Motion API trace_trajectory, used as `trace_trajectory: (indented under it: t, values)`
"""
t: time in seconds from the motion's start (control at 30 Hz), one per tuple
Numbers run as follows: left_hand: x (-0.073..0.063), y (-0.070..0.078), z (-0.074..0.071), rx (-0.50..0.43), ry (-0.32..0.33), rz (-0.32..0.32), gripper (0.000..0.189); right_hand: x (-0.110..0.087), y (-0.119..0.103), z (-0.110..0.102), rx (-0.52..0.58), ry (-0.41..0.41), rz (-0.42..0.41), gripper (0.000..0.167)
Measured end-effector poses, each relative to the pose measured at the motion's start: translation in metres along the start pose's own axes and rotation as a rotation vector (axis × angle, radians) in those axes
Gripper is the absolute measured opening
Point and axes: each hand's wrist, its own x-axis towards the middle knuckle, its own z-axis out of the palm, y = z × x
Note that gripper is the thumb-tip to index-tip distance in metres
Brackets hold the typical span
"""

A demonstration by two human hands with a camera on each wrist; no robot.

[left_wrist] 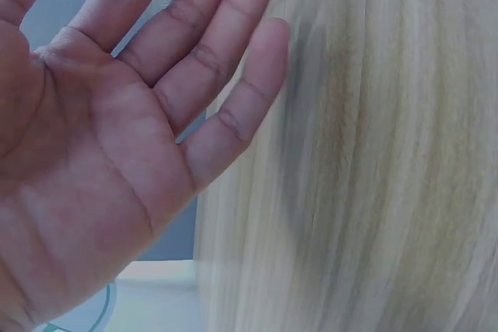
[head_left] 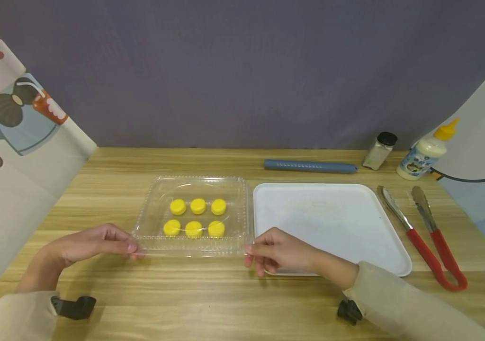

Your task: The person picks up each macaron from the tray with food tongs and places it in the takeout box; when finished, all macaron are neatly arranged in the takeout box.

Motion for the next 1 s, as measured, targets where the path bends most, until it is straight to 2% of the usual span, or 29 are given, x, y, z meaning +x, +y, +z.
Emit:
trace_trajectory:
  t: [0.23, 0.73, 1.0]
  values:
    - [0.004, 0.003, 0.000, 0.088, 0.031, 0.034, 0.030, 0.000, 0.004, 0.003, -0.029, 0.062, -0.033, 0.041]
    - [0.009, -0.005, 0.000, -0.002, 0.030, 0.134, 0.029, 0.004, 0.009, 0.006, 0.061, 0.111, -0.056, 0.043]
    - [0.012, -0.007, 0.002, -0.042, 0.022, 0.150, 0.028, 0.003, 0.007, 0.007, 0.077, 0.141, -0.054, 0.044]
